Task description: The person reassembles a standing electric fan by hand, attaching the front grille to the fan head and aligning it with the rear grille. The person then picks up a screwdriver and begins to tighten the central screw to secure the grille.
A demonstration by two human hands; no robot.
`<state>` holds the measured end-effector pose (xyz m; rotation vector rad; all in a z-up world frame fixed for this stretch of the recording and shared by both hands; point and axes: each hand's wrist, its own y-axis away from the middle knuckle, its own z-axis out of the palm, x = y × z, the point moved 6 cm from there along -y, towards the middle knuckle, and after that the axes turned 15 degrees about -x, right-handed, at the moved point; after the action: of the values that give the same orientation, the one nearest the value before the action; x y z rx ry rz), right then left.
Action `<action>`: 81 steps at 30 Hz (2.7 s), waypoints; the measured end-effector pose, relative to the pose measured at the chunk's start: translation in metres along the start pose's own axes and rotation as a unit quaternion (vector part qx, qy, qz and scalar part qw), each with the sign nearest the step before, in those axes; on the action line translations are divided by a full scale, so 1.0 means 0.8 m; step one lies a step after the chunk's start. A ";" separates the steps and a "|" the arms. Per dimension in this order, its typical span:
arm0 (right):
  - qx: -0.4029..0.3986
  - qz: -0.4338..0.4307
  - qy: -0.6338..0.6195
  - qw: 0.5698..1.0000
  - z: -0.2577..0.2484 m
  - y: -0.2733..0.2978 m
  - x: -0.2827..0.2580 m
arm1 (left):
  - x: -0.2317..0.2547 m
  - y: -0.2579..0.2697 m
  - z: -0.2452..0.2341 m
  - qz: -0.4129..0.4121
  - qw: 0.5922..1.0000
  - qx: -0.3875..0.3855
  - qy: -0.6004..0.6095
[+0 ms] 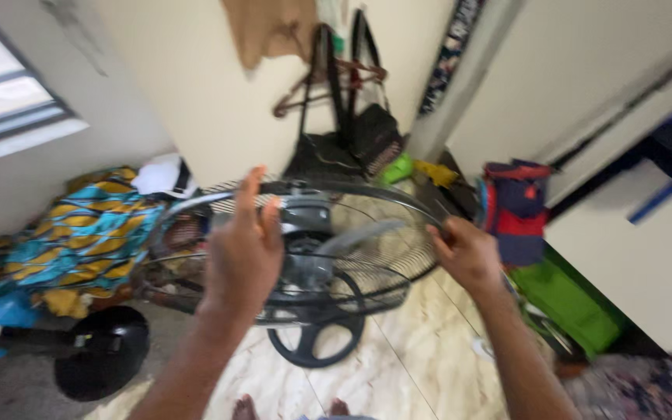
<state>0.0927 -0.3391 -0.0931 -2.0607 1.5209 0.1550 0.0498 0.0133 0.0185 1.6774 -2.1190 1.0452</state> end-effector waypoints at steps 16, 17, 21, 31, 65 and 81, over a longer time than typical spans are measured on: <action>-0.075 -0.201 0.021 0.977 -0.075 -0.109 -0.300 | -0.087 0.032 -0.070 -0.094 0.989 0.107 0.029; -0.083 -0.211 0.033 0.973 -0.070 -0.114 -0.317 | -0.095 0.033 -0.069 -0.110 0.989 0.095 0.041; -0.109 -0.232 0.083 0.963 -0.046 -0.133 -0.366 | -0.111 0.031 -0.069 -0.114 0.989 0.085 0.050; -0.138 -0.174 0.113 0.968 -0.021 -0.156 -0.375 | -0.133 0.021 -0.061 -0.152 0.985 0.019 0.080; -0.138 -0.155 0.170 0.963 -0.008 -0.156 -0.363 | -0.296 0.087 -0.037 -0.112 0.993 -0.016 -0.015; -0.051 -0.335 0.091 0.936 -0.045 -0.143 -0.383 | -0.290 0.109 -0.050 -0.226 0.974 0.020 0.016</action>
<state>0.0815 -0.0768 0.1057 -2.6123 0.8333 -0.2302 0.0318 0.2205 -0.1225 2.0138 -1.5892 0.9640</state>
